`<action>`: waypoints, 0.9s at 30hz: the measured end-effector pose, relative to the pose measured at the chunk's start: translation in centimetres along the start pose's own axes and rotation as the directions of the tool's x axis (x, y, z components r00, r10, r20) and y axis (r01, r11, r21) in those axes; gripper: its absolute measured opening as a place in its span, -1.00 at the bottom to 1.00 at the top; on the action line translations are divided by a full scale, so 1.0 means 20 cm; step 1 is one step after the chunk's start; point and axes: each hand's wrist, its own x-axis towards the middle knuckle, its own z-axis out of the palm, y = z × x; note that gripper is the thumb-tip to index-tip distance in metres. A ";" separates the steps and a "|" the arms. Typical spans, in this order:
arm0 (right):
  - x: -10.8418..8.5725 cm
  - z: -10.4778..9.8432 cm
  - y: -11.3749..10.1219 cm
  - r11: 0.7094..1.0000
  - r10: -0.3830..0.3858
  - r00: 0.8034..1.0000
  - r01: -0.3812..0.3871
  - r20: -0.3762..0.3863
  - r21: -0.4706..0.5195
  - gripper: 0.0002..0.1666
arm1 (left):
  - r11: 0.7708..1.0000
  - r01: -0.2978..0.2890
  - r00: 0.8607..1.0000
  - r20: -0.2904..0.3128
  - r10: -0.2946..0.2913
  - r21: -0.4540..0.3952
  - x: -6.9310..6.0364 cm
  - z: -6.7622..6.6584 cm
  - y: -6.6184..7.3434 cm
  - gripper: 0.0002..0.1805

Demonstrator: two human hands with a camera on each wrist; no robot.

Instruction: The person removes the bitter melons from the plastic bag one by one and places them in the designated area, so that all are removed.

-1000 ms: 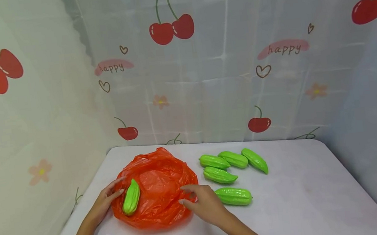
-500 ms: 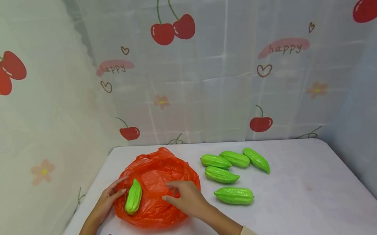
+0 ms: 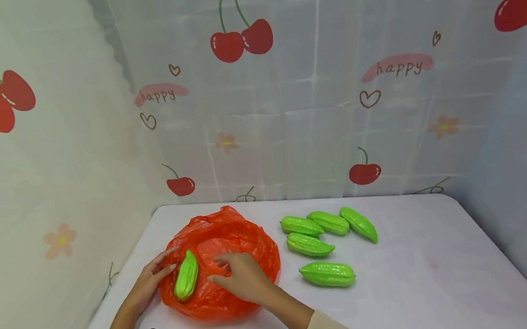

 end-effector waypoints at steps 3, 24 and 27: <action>0.03 0.03 -0.01 1.000 0.007 1.000 -0.007 0.017 0.001 -0.46 | 1.000 -0.004 1.000 -0.015 0.004 -0.004 0.00 -0.01 0.01 -0.43; 0.14 0.18 0.00 0.999 0.049 0.997 -0.050 0.053 0.010 -0.27 | 1.000 -0.003 1.000 -0.006 0.003 0.002 -0.01 0.00 0.02 -0.43; 0.15 0.19 0.00 0.999 0.043 0.997 -0.044 0.068 0.018 -0.29 | 1.000 -0.006 1.000 -0.003 0.006 0.005 -0.01 0.00 0.02 -0.42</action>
